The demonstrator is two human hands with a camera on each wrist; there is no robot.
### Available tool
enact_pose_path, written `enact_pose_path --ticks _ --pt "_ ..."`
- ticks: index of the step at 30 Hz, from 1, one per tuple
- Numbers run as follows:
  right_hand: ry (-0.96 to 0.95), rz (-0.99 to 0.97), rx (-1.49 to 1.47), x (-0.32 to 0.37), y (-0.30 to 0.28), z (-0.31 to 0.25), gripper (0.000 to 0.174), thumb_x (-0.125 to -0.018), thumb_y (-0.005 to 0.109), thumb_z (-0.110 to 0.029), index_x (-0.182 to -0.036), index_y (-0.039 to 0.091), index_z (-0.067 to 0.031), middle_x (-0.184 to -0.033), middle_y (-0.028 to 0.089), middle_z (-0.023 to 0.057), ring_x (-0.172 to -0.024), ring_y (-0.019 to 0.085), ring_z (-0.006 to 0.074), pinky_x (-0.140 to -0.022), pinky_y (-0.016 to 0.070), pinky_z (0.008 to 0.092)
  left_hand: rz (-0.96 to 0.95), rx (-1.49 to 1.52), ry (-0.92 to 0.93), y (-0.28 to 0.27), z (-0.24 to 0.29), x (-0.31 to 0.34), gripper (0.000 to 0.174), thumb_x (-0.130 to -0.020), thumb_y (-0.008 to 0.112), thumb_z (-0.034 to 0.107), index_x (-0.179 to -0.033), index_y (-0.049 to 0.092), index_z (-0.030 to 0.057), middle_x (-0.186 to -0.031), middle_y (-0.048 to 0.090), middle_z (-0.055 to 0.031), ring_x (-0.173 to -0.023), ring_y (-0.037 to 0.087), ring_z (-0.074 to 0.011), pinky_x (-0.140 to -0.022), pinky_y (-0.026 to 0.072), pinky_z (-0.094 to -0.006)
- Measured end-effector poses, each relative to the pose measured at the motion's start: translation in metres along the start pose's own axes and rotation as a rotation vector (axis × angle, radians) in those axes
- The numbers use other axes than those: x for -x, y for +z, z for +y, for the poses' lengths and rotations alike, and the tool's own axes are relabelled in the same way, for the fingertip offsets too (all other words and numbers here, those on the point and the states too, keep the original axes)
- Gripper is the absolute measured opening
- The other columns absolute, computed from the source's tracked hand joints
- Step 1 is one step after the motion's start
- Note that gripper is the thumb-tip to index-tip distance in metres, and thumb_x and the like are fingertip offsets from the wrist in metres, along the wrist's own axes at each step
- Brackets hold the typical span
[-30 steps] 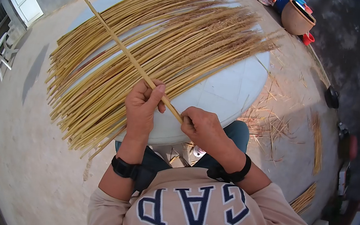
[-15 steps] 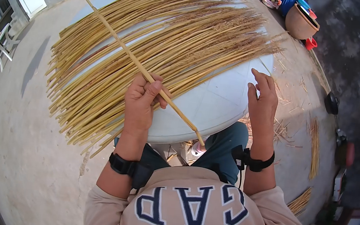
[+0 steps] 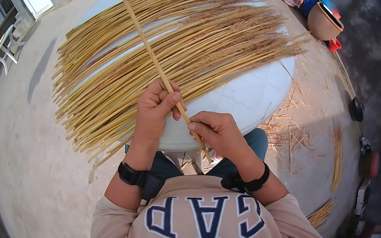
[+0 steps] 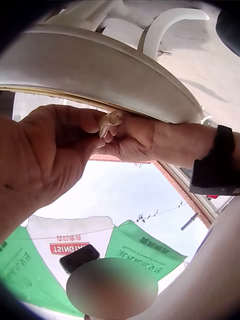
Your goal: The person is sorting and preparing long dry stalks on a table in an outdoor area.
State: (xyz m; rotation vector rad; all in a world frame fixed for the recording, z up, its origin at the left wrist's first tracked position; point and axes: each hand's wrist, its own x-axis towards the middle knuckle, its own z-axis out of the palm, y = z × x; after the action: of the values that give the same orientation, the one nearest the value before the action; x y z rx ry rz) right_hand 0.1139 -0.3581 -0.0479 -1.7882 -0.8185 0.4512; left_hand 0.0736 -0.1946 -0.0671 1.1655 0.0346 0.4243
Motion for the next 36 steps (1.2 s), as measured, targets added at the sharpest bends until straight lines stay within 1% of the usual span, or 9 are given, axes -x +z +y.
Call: enact_pose_path --ticks 6,8,14,18,20,23,27,32,36 --pt "0.013 -0.059 0.037 -0.001 -0.003 0.001 0.011 -0.083 0.058 -0.012 -0.082 0.060 -0.0015 -0.063 0.059 0.0094 -0.054 0.056 0.0157 -0.051 0.0437 0.0273 -0.026 -0.033 0.003 0.001 -0.001 0.000 0.013 -0.084 0.059 0.010 -0.090 0.052 0.0016 -0.065 0.060 -0.0081 -0.050 0.052 -0.0088 -0.046 0.0395 -0.0185" --pt "0.180 -0.100 -0.217 0.000 -0.002 0.006 0.012 -0.085 0.056 -0.013 -0.082 0.060 -0.0016 -0.064 0.060 0.0058 -0.055 0.057 0.0110 -0.051 0.0444 0.0250 -0.044 -0.012 -0.014 0.001 -0.001 0.001 0.013 -0.084 0.059 0.010 -0.090 0.052 0.0019 -0.065 0.060 -0.0077 -0.049 0.051 -0.0086 -0.046 0.0391 -0.0184" --pt "0.236 -0.193 -0.437 -0.002 -0.005 0.012 0.014 -0.087 0.054 -0.014 -0.084 0.059 -0.0015 -0.068 0.062 0.0022 -0.056 0.055 0.0064 -0.050 0.0451 0.0201 -0.072 0.009 -0.033 -0.002 -0.002 -0.001 0.016 -0.084 0.059 0.011 -0.094 0.053 0.0000 -0.065 0.060 -0.0098 -0.052 0.054 -0.0104 -0.045 0.0402 -0.0172" --pt "0.232 -0.093 -0.266 -0.001 -0.001 0.003 0.012 -0.086 0.056 -0.013 -0.085 0.059 -0.0015 -0.066 0.061 0.0055 -0.055 0.056 0.0119 -0.050 0.0449 0.0243 -0.038 -0.021 -0.012 0.003 -0.001 0.000 0.021 -0.081 0.063 0.010 -0.096 0.052 0.0005 -0.066 0.060 -0.0088 -0.052 0.053 -0.0091 -0.047 0.0400 -0.0173" --pt "-0.060 0.095 0.138 0.000 0.001 0.000 0.009 -0.083 0.057 -0.010 -0.084 0.058 -0.0009 -0.064 0.057 0.0101 -0.055 0.056 0.0204 -0.052 0.0442 0.0294 -0.074 -0.102 -0.033 0.008 0.001 0.002 0.030 -0.078 0.066 0.007 -0.102 0.049 0.0011 -0.066 0.057 -0.0034 -0.053 0.049 -0.0062 -0.049 0.0386 -0.0173" --pt "-0.202 0.166 0.226 -0.001 0.004 0.006 0.009 -0.081 0.058 -0.009 -0.083 0.056 -0.0003 -0.064 0.054 0.0130 -0.056 0.054 0.0268 -0.053 0.0434 0.0324 -0.078 -0.137 -0.106 0.007 0.002 0.003 0.037 -0.075 0.069 0.007 -0.105 0.048 0.0012 -0.066 0.057 -0.0024 -0.054 0.049 -0.0062 -0.050 0.0394 -0.0177" --pt "-0.194 0.154 0.211 0.000 0.005 0.007 0.007 -0.082 0.056 -0.008 -0.082 0.056 -0.0006 -0.063 0.055 0.0126 -0.055 0.055 0.0247 -0.052 0.0432 0.0313 -0.107 -0.114 -0.114 0.005 0.001 0.002 0.038 -0.075 0.068 0.006 -0.106 0.048 0.0005 -0.067 0.057 -0.0023 -0.055 0.050 -0.0065 -0.051 0.0402 -0.0184" --pt "0.126 0.035 -0.205 -0.001 0.000 0.007 0.010 -0.086 0.051 -0.008 -0.083 0.055 -0.0001 -0.064 0.059 0.0068 -0.055 0.056 0.0117 -0.050 0.0431 0.0257 -0.137 -0.049 -0.100 0.003 -0.001 0.002 0.038 -0.076 0.064 0.003 -0.110 0.047 -0.0010 -0.069 0.057 -0.0040 -0.057 0.052 -0.0078 -0.053 0.0413 -0.0189" --pt "0.235 -0.010 -0.410 -0.001 -0.002 0.005 0.014 -0.088 0.050 -0.011 -0.083 0.055 0.0010 -0.063 0.059 0.0044 -0.056 0.055 0.0086 -0.052 0.0435 0.0233 -0.159 -0.014 -0.105 0.003 0.001 0.001 0.038 -0.077 0.063 0.003 -0.111 0.047 -0.0016 -0.070 0.058 -0.0044 -0.058 0.052 -0.0084 -0.054 0.0417 -0.0191"
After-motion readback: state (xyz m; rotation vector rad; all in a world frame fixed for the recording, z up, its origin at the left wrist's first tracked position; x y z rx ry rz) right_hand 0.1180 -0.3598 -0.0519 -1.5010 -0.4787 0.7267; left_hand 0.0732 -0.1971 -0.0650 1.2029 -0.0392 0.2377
